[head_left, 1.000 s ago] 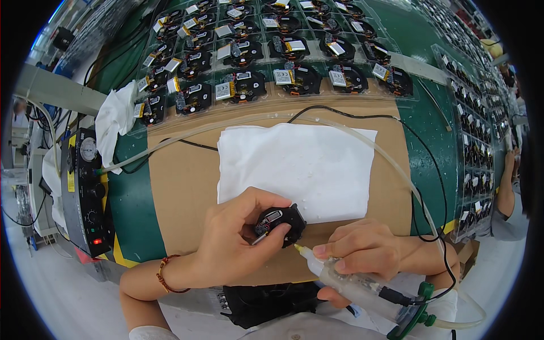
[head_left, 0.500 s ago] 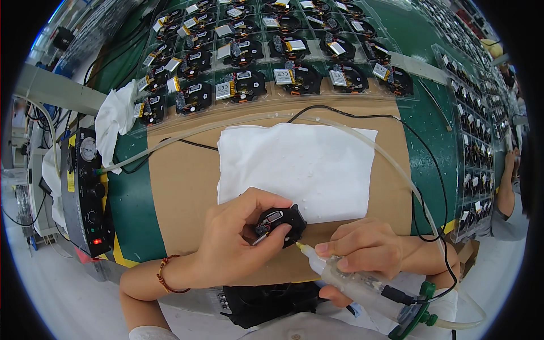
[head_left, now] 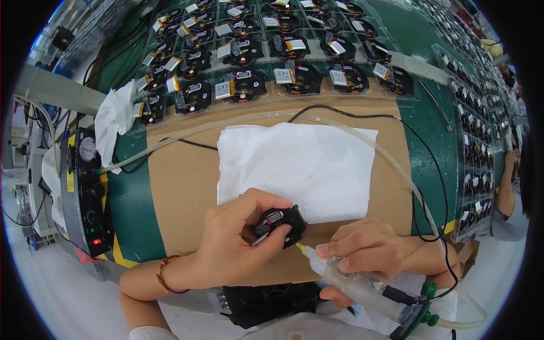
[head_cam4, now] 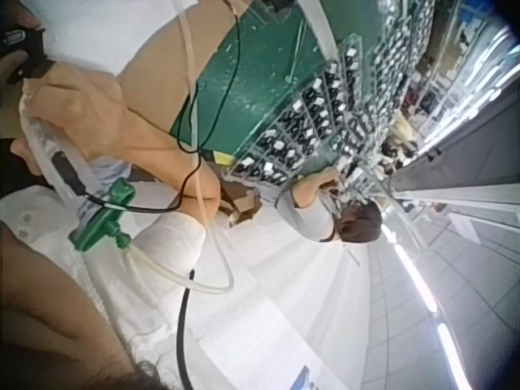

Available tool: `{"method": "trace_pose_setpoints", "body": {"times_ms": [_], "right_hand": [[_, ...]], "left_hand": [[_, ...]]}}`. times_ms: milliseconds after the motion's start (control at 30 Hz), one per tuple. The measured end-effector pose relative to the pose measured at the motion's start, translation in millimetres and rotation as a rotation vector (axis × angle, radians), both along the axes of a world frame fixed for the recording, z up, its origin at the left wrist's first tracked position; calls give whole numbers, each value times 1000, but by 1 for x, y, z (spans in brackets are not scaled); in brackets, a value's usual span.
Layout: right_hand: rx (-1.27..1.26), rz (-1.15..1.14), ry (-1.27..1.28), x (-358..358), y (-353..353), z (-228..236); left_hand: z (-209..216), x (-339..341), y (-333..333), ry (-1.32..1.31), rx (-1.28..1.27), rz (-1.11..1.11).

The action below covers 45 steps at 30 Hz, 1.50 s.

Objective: Apply adhesive to small electronic components using a manual dispenser.

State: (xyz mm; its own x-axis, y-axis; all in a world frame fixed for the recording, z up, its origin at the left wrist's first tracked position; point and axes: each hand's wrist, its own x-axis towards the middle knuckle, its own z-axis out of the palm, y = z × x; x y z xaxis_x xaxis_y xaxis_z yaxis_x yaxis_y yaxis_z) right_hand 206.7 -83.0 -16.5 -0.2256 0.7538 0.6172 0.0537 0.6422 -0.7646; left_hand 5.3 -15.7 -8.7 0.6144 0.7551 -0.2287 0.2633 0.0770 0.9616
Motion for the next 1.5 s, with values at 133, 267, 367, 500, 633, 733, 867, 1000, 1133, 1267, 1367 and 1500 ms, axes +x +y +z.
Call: {"method": "trace_pose_setpoints", "body": {"times_ms": [133, 267, 367, 500, 633, 733, 867, 1000, 1133, 1267, 1367, 1500], "right_hand": [[-10, 18, -39, 3, 0, 5], [2, 25, -16, 0, 2, -1], [18, 12, -9, -1, 2, 0], [22, 12, -17, -1, 2, 2], [11, 20, -21, -1, 2, 3], [27, 27, -23, -2, 3, 2], [31, 34, -12, -2, 2, 2], [39, 32, -9, -1, 2, 1], [39, 20, -16, 1, 1, 3], [37, -2, 0, -1, 2, 1], [37, 11, -11, 0, 1, 4], [36, 34, -3, 0, 3, 0]], "left_hand": [[0, 1, -1, -34, -2, 22], [-1, 2, -2, -42, 4, 61], [-1, 0, -1, 3, 9, 23], [-1, 2, -1, -31, 5, 40], [-1, 2, -2, -26, 4, 30], [-1, 1, -1, -36, 5, 39], [-1, 4, -3, -46, 17, 50], [-5, 0, -3, -20, 22, 40], [-5, 1, -2, -24, 48, 36], [-5, 0, -2, -35, 46, 45], [-6, 1, -2, -40, 58, 19], [-4, 0, -1, -28, 55, 34]]}}
